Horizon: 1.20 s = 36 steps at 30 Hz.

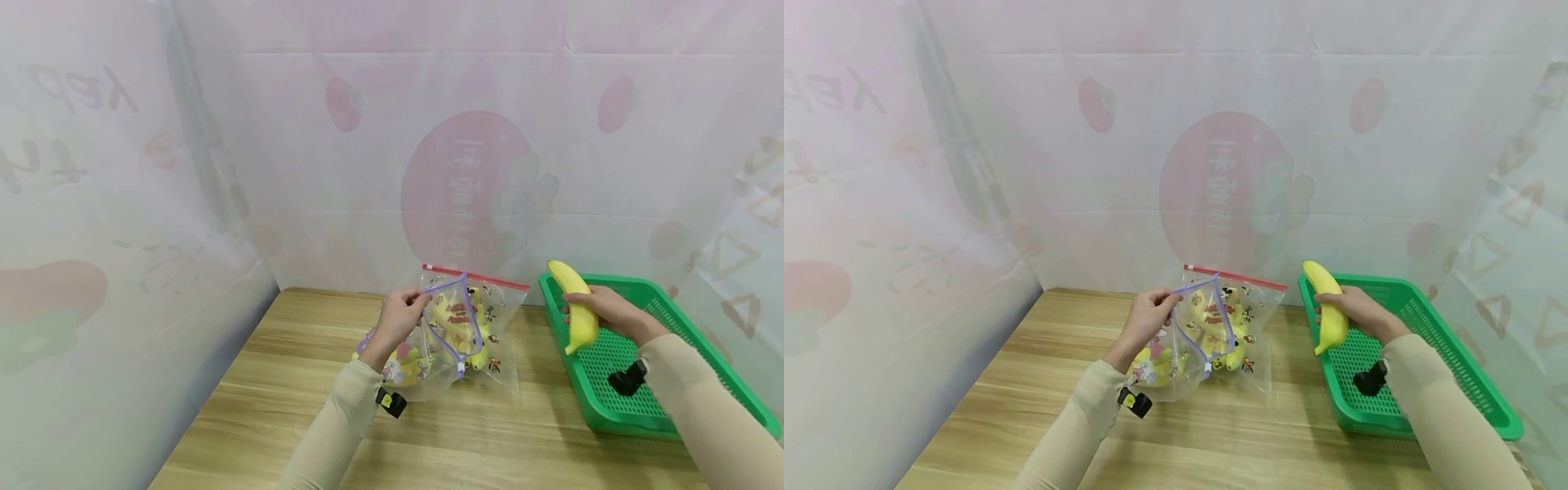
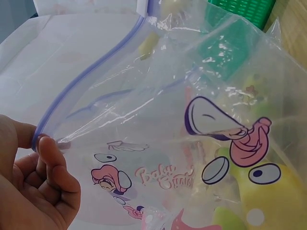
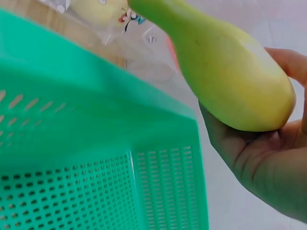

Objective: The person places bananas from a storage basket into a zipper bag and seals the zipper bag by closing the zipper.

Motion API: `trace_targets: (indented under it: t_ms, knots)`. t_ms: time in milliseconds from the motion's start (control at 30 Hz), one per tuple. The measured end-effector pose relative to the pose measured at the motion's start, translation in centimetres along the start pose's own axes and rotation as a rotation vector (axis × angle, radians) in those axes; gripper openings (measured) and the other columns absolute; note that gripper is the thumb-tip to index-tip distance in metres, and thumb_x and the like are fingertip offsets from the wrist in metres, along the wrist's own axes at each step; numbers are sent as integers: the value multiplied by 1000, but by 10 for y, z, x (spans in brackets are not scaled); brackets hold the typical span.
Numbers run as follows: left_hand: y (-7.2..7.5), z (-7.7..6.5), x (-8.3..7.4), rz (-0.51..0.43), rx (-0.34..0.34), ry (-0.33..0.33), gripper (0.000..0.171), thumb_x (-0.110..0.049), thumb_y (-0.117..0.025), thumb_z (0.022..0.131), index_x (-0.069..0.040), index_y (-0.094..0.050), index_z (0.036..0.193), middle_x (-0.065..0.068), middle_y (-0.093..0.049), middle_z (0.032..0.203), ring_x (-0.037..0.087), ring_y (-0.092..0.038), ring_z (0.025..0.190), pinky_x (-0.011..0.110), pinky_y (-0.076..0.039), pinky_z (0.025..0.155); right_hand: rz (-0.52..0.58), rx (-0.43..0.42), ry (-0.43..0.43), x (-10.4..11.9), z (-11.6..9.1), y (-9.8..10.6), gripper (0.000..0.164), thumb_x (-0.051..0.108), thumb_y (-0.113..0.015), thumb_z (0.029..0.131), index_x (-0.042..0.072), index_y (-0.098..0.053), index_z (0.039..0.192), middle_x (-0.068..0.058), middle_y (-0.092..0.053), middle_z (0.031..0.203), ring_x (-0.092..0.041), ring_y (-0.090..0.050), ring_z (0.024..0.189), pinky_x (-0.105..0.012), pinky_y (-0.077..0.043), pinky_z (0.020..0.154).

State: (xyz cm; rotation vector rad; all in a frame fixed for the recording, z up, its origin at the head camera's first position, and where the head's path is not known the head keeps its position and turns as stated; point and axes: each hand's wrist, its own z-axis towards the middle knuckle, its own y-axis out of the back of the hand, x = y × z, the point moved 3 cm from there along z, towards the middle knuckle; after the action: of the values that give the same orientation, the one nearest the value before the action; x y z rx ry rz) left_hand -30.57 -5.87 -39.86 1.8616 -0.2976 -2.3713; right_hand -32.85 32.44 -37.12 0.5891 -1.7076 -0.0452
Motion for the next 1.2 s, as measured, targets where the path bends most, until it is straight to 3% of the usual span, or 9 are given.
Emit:
trace_targets:
  t_ms: [467,1067,1200]
  knots:
    - [-1,-1,-1,-2,10,-7,20,-26,-58,94,-12,-71,88,1,-53,63,15,-50,52,21,-31,39,74,94,67,17,2,-35,65,25,-50,99,-14,-14,136,-15,-59,97,-23,-66,86,-44,-53,76]
    - [0,-1,-2,7,-2,-24,21,-26,-59,94,-11,-70,85,1,-53,63,11,-49,52,21,-32,42,-118,211,118,27,6,-91,45,20,-57,95,-8,-36,124,-18,-58,93,-37,-63,82,-44,-53,68]
    - [1,-1,-2,5,5,-19,21,-26,-58,94,-11,-70,85,0,-53,63,11,-49,52,21,-32,42,-159,233,119,28,7,-99,50,23,-61,93,-5,-39,128,-19,-59,94,-34,-63,79,-45,-53,67]
